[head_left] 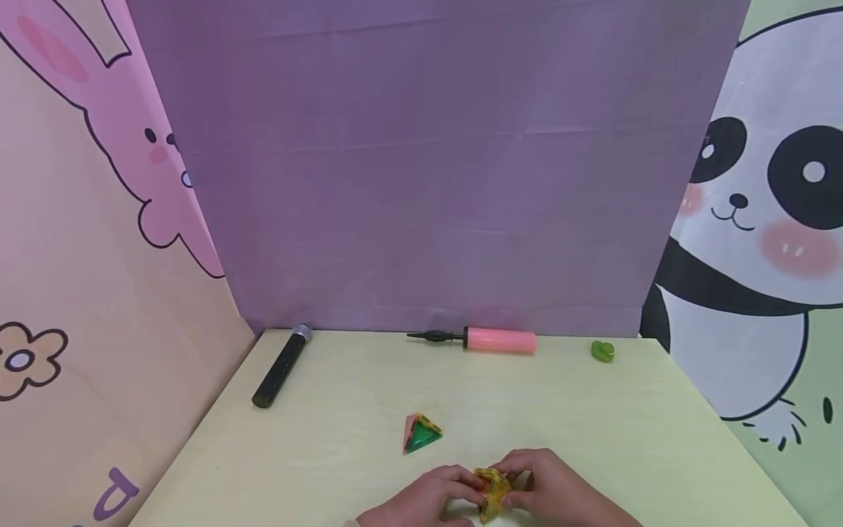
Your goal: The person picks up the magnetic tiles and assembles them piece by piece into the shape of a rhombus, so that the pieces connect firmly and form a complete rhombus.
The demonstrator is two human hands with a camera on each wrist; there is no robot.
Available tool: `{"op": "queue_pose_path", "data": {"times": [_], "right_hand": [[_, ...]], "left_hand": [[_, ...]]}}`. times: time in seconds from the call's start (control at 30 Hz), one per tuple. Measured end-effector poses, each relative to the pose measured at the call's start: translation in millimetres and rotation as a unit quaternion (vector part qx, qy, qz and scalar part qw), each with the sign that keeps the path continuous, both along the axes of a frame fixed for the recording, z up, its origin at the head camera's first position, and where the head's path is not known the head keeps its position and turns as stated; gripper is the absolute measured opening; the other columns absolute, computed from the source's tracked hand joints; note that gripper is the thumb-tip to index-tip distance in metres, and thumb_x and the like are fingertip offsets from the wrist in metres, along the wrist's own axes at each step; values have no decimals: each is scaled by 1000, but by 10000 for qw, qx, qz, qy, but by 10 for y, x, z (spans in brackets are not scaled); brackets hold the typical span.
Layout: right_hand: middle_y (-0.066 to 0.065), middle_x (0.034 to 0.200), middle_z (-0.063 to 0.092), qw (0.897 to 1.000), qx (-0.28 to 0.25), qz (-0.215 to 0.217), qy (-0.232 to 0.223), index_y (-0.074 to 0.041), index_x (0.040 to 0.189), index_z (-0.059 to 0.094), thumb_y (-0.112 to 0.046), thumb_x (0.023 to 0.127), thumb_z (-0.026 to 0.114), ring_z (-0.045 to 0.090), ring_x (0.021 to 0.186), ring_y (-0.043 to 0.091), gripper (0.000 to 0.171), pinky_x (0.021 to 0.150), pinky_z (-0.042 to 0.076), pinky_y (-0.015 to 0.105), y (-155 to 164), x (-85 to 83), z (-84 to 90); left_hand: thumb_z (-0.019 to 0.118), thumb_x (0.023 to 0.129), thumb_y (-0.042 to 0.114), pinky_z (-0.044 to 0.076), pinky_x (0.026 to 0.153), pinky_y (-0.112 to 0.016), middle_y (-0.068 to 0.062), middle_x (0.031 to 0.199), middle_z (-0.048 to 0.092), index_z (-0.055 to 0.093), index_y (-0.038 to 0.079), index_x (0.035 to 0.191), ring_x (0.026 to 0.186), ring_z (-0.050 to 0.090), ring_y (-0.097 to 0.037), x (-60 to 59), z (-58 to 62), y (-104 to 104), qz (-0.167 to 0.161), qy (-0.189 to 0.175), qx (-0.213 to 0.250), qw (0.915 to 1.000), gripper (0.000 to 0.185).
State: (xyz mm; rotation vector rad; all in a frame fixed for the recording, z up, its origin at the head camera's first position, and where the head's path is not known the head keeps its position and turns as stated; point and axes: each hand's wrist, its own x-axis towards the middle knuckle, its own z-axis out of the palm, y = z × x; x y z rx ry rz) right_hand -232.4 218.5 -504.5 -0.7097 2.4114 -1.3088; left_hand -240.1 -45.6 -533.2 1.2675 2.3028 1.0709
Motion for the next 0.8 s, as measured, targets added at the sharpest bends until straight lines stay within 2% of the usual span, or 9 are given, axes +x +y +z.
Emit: {"op": "queue_pose_path", "data": {"times": [0.1, 0.2, 0.4, 0.63, 0.8], "right_hand": [[-7, 99, 67, 9998, 102, -5, 163, -22, 109, 72, -25, 82, 78, 63, 90, 14, 28, 72, 53, 26, 14, 4, 2], [-9, 98, 67, 9993, 228, -109, 276, -24, 108, 73, -26, 81, 78, 62, 90, 13, 27, 71, 51, 25, 22, 5, 3], [-12, 98, 66, 9983, 374, -357, 257, -26, 107, 74, -24, 80, 79, 61, 87, 14, 28, 69, 51, 25, 39, 2, 10], [-14, 99, 66, 9961, 515, -384, 611, -26, 108, 73, -25, 80, 80, 60, 86, 8, 29, 67, 51, 26, 77, -25, 4], [-14, 102, 66, 9961, 535, -425, 563, -25, 109, 73, -24, 81, 79, 61, 86, 10, 29, 67, 51, 26, 95, -43, 1]], "left_hand": [[64, 94, 23, 43, 94, -24, 19, 125, 52, 66, 26, 122, 117, 46, 1, -9, 1, -8, 76, -79, 100, 9999, 28], [65, 94, 24, 45, 92, -23, 20, 122, 53, 65, 29, 123, 114, 48, 2, -15, 15, -23, 237, 14, 203, 9995, 29], [66, 93, 19, 47, 90, -26, 17, 123, 55, 64, 26, 124, 114, 50, 0, -10, 105, -99, 466, 449, 764, 9950, 32], [68, 91, 10, 52, 84, -35, 8, 126, 57, 61, 26, 123, 117, 51, -6, -30, 247, -211, 523, 879, 1587, 9820, 36], [69, 91, 13, 52, 84, -34, 7, 124, 59, 60, 28, 123, 113, 53, -9, -73, 314, -279, 818, 1230, 2036, 9678, 37]]}}
